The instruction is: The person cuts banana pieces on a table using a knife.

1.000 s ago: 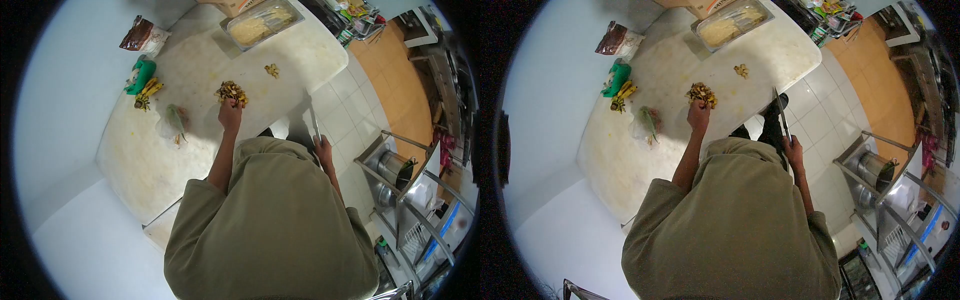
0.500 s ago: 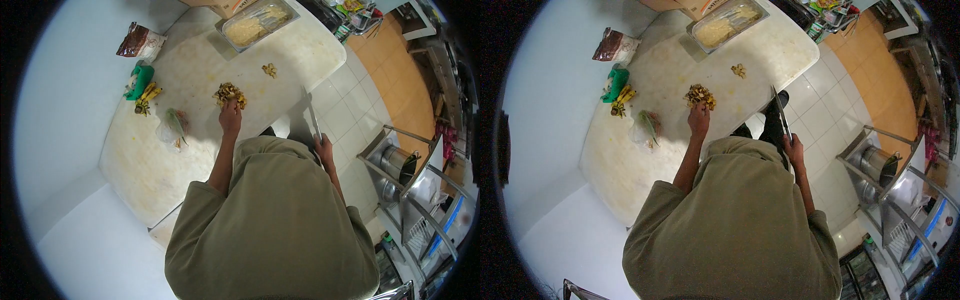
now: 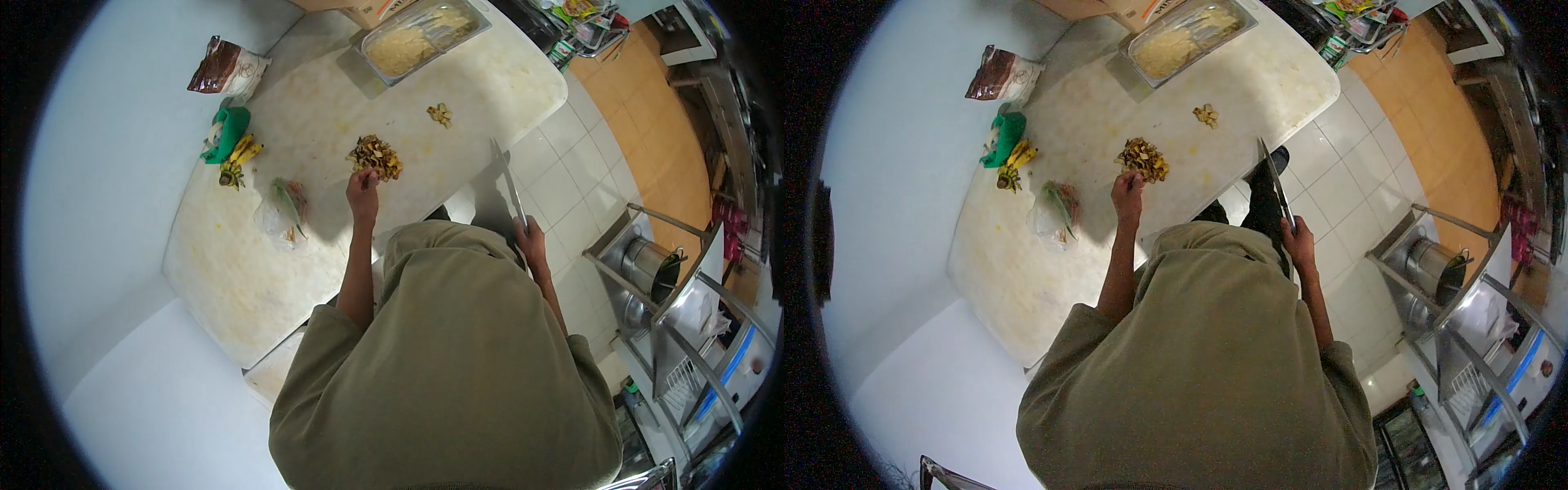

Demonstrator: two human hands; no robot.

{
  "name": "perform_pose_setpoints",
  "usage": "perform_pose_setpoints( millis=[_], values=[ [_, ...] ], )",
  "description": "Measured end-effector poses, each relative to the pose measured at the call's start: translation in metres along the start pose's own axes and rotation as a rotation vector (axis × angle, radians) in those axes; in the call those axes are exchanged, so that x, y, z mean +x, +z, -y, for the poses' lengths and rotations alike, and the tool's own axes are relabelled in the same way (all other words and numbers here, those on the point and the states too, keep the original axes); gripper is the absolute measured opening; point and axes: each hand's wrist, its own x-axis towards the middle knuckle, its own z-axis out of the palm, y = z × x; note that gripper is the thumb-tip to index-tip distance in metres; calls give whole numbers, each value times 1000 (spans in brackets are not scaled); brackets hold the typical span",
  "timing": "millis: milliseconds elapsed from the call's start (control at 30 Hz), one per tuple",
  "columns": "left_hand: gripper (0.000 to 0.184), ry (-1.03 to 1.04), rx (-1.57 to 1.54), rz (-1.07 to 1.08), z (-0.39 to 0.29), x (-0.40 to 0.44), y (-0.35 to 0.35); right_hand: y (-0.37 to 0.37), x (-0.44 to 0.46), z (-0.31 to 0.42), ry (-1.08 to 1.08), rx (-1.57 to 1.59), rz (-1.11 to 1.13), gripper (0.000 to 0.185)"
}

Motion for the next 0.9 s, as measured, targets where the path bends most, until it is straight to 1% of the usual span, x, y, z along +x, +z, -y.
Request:
perform_pose_setpoints(
  millis=[67,167,267,367,467,567,667,767,900],
  values=[
    [17,43,25,-32,21,5,-2,0,3,-2,-25,-14,-4,41],
    [18,55,327,-55,15,1,-6,-1,8,-5,-28,-3,11,41],
    [21,62,451,-42,4,-6,-4,-3,9,-2,-47,14,-7,42],
    [23,130,445,-35,23,-7,-6,-5,12,0,-45,-29,-4,42],
    [26,111,510,-18,18,-10,-4,-10,14,7,-4,-54,19,42],
    [29,164,592,-8,0,-14,0,-17,12,22,14,-6,31,41],
    [30,165,688,13,-5,-13,0,-16,15,17,-21,-5,32,42],
    [30,87,679,31,-2,-8,-2,-18,16,21,-16,6,40,42],
    [29,78,563,12,11,-4,-4,-19,17,22,-17,-5,40,43]
  ],
)
